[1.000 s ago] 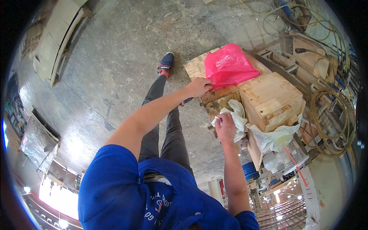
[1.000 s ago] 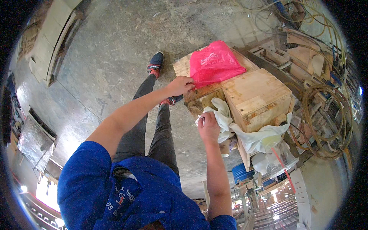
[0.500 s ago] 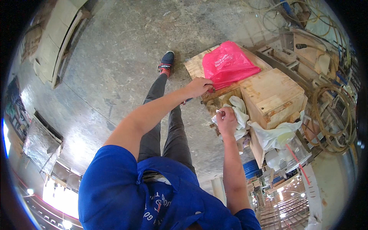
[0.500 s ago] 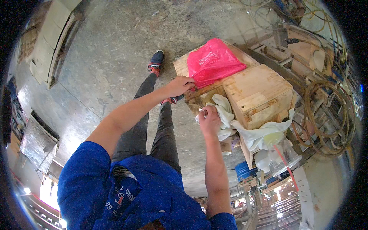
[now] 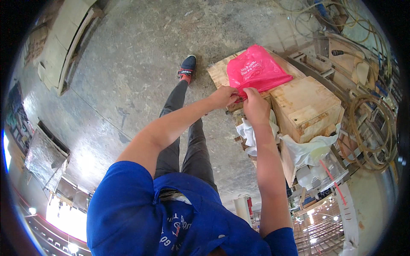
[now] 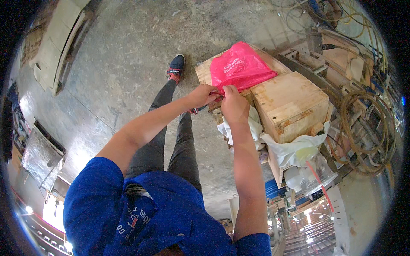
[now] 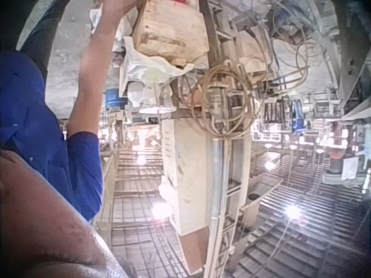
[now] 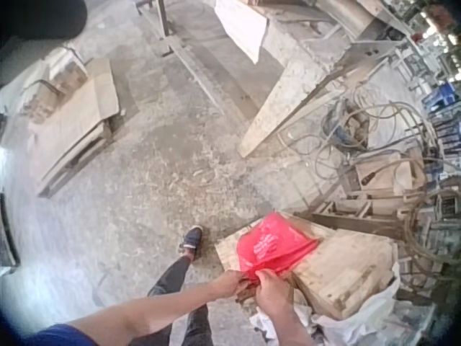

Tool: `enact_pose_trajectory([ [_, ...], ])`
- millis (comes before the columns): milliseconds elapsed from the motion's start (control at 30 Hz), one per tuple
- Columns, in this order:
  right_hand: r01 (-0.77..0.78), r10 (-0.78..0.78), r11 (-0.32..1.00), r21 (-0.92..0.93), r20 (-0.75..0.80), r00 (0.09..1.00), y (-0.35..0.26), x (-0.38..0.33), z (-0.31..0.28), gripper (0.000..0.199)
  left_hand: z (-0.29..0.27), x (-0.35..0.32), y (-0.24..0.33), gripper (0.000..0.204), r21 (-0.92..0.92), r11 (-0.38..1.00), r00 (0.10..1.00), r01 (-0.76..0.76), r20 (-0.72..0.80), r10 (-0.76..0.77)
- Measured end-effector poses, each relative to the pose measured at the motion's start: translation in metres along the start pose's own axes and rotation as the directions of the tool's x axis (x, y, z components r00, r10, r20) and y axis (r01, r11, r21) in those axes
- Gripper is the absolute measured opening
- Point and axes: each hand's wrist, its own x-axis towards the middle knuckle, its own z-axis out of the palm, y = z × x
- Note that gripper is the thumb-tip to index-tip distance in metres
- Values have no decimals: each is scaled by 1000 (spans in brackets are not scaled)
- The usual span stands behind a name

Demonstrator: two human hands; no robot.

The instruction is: The person stirs a yellowish liquid in a small cup with a wooden stick, then pours a clear liquid from a plastic bottle into the same cup. The person places the bottle and stick back on a wooden crate and holds the cup.

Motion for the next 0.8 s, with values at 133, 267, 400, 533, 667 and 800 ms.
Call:
enact_pose_trajectory([
  [133,19,50,959,-282,237,970,12,25,8,15,1,5,-2,24,-49,999,1000,19,12,-18],
  [267,75,19,930,-360,252,968,12,27,17,14,1,7,0,25,-40,998,998,54,23,-53],
  [400,90,11,932,-352,275,961,9,27,11,15,2,1,-1,25,27,999,999,21,-26,-20],
  [533,93,4,935,-343,270,963,7,22,10,14,7,-9,7,19,81,997,989,-11,-144,23],
  [667,69,-10,963,-261,221,975,11,14,8,11,6,-19,15,19,98,994,983,-41,-177,58],
  [800,121,-81,973,-196,200,977,11,10,4,11,-1,-21,6,25,351,893,939,-283,-87,332],
])
